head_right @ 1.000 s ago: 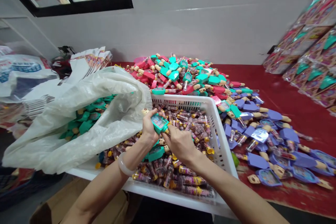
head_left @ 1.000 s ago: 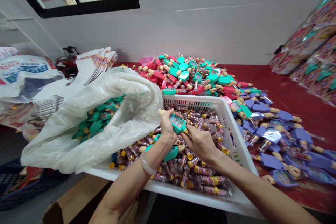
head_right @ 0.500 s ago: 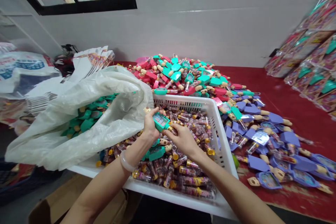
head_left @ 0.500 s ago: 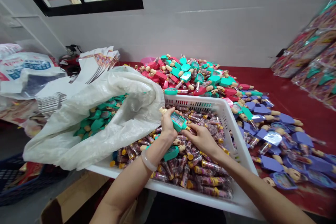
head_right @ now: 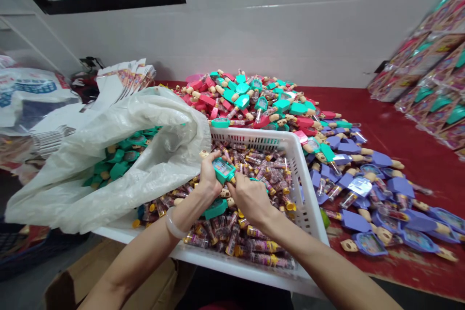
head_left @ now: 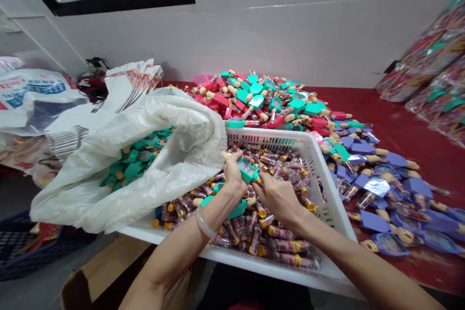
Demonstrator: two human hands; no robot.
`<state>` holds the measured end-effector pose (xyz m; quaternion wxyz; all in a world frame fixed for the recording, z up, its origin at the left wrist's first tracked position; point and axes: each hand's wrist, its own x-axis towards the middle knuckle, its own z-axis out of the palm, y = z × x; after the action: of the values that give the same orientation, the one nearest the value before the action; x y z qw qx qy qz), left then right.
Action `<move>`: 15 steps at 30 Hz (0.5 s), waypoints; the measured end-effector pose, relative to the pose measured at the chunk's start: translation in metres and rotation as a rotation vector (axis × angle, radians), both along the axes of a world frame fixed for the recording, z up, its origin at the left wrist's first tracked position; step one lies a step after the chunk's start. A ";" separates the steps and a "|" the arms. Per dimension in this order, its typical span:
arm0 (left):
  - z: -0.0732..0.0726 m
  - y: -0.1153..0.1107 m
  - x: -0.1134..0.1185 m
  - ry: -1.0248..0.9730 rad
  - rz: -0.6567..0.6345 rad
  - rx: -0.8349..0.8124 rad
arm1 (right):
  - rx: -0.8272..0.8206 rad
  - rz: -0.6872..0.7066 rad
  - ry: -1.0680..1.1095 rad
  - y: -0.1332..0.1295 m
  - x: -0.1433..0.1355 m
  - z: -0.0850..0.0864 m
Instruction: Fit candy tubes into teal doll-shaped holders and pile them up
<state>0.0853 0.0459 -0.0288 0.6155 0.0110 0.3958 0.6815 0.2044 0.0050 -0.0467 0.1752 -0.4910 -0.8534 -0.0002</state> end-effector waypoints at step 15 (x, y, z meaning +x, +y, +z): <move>0.002 -0.007 0.007 0.485 0.006 0.317 | -1.025 0.051 0.592 0.033 -0.002 -0.011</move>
<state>0.0928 0.0391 -0.0270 0.4914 0.2682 0.4200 0.7143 0.2026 0.0382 -0.0576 0.1462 -0.4715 -0.6711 0.5531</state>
